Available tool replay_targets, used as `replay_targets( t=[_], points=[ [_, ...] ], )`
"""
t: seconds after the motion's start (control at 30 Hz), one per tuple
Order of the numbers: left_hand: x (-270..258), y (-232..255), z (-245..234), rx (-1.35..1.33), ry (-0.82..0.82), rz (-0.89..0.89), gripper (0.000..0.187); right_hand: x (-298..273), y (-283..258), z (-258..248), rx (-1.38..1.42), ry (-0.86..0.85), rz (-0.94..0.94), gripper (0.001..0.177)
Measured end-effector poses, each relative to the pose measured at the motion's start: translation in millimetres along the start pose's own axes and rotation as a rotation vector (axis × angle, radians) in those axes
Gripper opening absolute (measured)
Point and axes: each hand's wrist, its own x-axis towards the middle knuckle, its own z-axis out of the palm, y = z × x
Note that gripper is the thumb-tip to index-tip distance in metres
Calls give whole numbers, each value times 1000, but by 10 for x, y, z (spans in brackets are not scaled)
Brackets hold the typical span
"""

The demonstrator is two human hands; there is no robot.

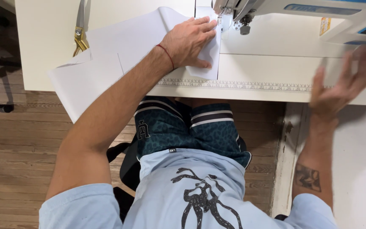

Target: Threading a sewing machine, unfolding paper patterns, and aligning them with leather pieces for sewing.

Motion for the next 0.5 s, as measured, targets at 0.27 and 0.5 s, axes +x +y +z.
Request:
replay_targets(
  t=[0.27,0.5],
  points=[
    [-8,-11,18,-74,9,-24,115,316,-1361,416,237,-443,-386,41],
    [-26,-21,36,-51,54,4,112,375,-1653,596,176,-363,-529,32]
  ],
)
